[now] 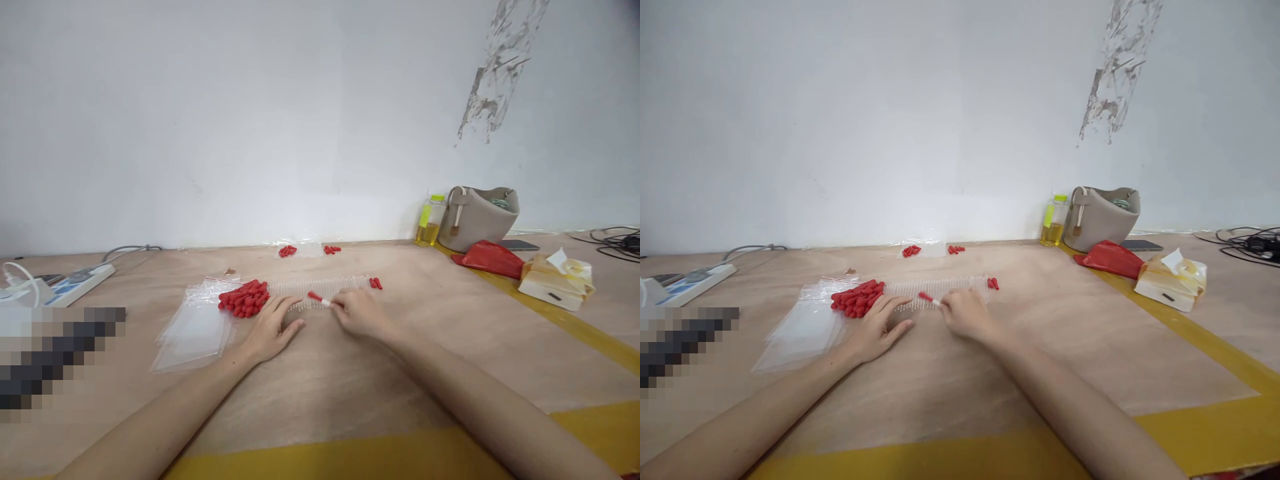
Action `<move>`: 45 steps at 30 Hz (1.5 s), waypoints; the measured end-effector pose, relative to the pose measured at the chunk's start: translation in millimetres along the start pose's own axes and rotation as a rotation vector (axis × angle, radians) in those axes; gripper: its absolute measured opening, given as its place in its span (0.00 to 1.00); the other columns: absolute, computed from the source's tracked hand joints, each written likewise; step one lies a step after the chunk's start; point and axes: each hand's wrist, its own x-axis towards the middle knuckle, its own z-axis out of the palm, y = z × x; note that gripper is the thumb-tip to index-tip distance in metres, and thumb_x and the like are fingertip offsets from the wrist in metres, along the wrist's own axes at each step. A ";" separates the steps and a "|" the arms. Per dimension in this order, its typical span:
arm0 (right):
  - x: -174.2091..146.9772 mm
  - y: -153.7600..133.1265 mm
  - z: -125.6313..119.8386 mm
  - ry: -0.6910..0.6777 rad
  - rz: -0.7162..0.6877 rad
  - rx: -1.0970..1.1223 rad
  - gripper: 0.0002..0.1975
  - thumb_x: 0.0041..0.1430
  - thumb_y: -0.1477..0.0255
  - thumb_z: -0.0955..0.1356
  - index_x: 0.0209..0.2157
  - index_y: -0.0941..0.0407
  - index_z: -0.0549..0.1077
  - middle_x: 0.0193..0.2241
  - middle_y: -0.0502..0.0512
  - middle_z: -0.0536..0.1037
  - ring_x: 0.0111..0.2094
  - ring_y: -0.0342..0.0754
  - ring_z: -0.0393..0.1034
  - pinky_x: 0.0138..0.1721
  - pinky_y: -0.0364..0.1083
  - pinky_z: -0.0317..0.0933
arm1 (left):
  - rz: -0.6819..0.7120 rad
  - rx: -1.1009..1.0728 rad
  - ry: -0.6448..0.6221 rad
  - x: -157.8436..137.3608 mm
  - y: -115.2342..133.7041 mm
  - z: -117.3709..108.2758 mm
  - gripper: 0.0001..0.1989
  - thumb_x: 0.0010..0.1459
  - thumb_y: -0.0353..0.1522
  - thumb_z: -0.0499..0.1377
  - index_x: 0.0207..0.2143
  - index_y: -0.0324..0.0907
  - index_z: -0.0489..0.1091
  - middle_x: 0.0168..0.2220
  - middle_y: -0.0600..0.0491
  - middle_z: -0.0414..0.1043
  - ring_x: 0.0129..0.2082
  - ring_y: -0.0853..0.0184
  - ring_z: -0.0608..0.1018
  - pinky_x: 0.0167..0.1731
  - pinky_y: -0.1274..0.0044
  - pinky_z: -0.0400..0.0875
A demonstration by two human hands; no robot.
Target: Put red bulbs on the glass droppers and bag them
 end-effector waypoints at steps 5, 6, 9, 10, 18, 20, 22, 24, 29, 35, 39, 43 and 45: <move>17.4 58.2 -15.6 0.095 0.565 0.095 0.13 0.50 0.68 0.62 0.19 0.58 0.72 0.20 0.54 0.73 0.25 0.46 0.67 0.23 0.40 0.51 | -0.011 -0.005 -0.028 1.0 -2.8 0.5 0.13 0.55 0.31 0.53 0.44 0.43 0.63 0.42 0.50 0.63 0.42 0.63 0.66 0.43 0.70 0.62; 19.5 67.3 -17.4 0.097 0.637 0.075 0.12 0.48 0.67 0.63 0.18 0.58 0.72 0.19 0.54 0.73 0.25 0.46 0.67 0.23 0.41 0.51 | -0.008 -0.009 -0.035 1.2 -2.8 0.6 0.12 0.55 0.30 0.53 0.43 0.44 0.63 0.42 0.50 0.63 0.42 0.63 0.66 0.42 0.71 0.63; 21.8 83.4 -15.6 0.086 0.763 0.015 0.12 0.45 0.65 0.64 0.18 0.57 0.72 0.21 0.55 0.73 0.26 0.48 0.68 0.23 0.41 0.51 | -0.007 -0.023 -0.051 1.1 -2.5 0.8 0.09 0.55 0.30 0.53 0.40 0.44 0.65 0.41 0.50 0.62 0.41 0.63 0.67 0.41 0.71 0.64; 21.7 85.8 -12.9 0.083 0.783 0.000 0.11 0.45 0.65 0.64 0.19 0.56 0.72 0.22 0.56 0.74 0.27 0.49 0.68 0.23 0.42 0.52 | -0.010 -0.028 -0.059 0.9 -2.4 0.8 0.09 0.55 0.30 0.52 0.40 0.44 0.66 0.41 0.50 0.62 0.41 0.63 0.67 0.40 0.71 0.65; 18.9 92.1 9.0 0.044 0.761 -0.072 0.15 0.48 0.62 0.62 0.18 0.56 0.71 0.23 0.58 0.74 0.27 0.50 0.69 0.25 0.43 0.53 | -0.034 -0.046 -0.106 -0.5 -4.5 2.0 0.08 0.56 0.31 0.51 0.38 0.44 0.66 0.42 0.50 0.60 0.40 0.65 0.68 0.39 0.72 0.66; 18.5 92.5 10.4 0.044 0.751 -0.076 0.15 0.48 0.62 0.61 0.17 0.56 0.70 0.22 0.58 0.74 0.27 0.50 0.68 0.25 0.43 0.53 | -0.032 -0.044 -0.111 -0.6 -4.7 2.0 0.07 0.56 0.31 0.51 0.37 0.44 0.66 0.42 0.50 0.60 0.40 0.65 0.68 0.39 0.72 0.66; 18.3 92.4 10.6 0.044 0.744 -0.077 0.15 0.48 0.62 0.62 0.17 0.56 0.70 0.22 0.58 0.74 0.27 0.50 0.68 0.26 0.43 0.53 | -0.033 -0.046 -0.114 -0.8 -4.7 1.7 0.07 0.56 0.31 0.51 0.37 0.43 0.67 0.42 0.50 0.60 0.40 0.65 0.68 0.39 0.72 0.66; 18.1 93.0 9.2 0.049 0.741 -0.070 0.16 0.47 0.60 0.62 0.17 0.56 0.70 0.22 0.57 0.74 0.27 0.49 0.68 0.26 0.43 0.53 | -0.033 -0.050 -0.118 -0.8 -4.6 1.4 0.07 0.56 0.31 0.51 0.36 0.43 0.67 0.41 0.50 0.60 0.39 0.65 0.68 0.40 0.72 0.65; 14.5 106.0 0.3 0.169 0.824 -0.021 0.12 0.46 0.61 0.64 0.25 0.55 0.72 0.27 0.56 0.75 0.30 0.49 0.68 0.28 0.43 0.54 | -0.017 -0.054 -0.113 -0.3 -5.2 1.8 0.07 0.56 0.30 0.51 0.36 0.43 0.67 0.40 0.51 0.61 0.40 0.65 0.67 0.40 0.72 0.65; 8.0 126.0 0.1 0.127 0.965 0.082 0.17 0.42 0.57 0.65 0.31 0.54 0.73 0.32 0.57 0.75 0.33 0.50 0.68 0.31 0.45 0.58 | -0.022 -0.071 -0.138 0.2 -5.1 2.3 0.07 0.56 0.31 0.50 0.36 0.43 0.67 0.40 0.50 0.62 0.39 0.65 0.68 0.39 0.73 0.66; 9.2 124.9 3.0 0.068 0.994 0.082 0.19 0.43 0.53 0.64 0.29 0.52 0.74 0.32 0.56 0.75 0.36 0.52 0.68 0.36 0.49 0.58 | -0.027 -0.075 -0.144 -0.2 -4.4 1.9 0.07 0.56 0.30 0.50 0.36 0.43 0.67 0.40 0.51 0.62 0.39 0.66 0.68 0.39 0.73 0.66; 12.3 121.9 3.1 0.056 1.013 0.082 0.16 0.44 0.55 0.64 0.26 0.52 0.75 0.31 0.56 0.75 0.37 0.54 0.68 0.39 0.52 0.57 | -0.030 -0.061 -0.144 0.2 -4.1 2.8 0.07 0.56 0.30 0.50 0.36 0.43 0.67 0.40 0.51 0.63 0.39 0.66 0.68 0.40 0.73 0.65; 13.0 121.8 3.5 0.061 1.022 0.079 0.15 0.44 0.56 0.64 0.25 0.52 0.75 0.30 0.56 0.75 0.37 0.55 0.68 0.39 0.53 0.56 | -0.024 -0.057 -0.146 0.8 -4.4 3.6 0.07 0.56 0.30 0.50 0.36 0.43 0.67 0.39 0.51 0.63 0.39 0.66 0.68 0.40 0.73 0.65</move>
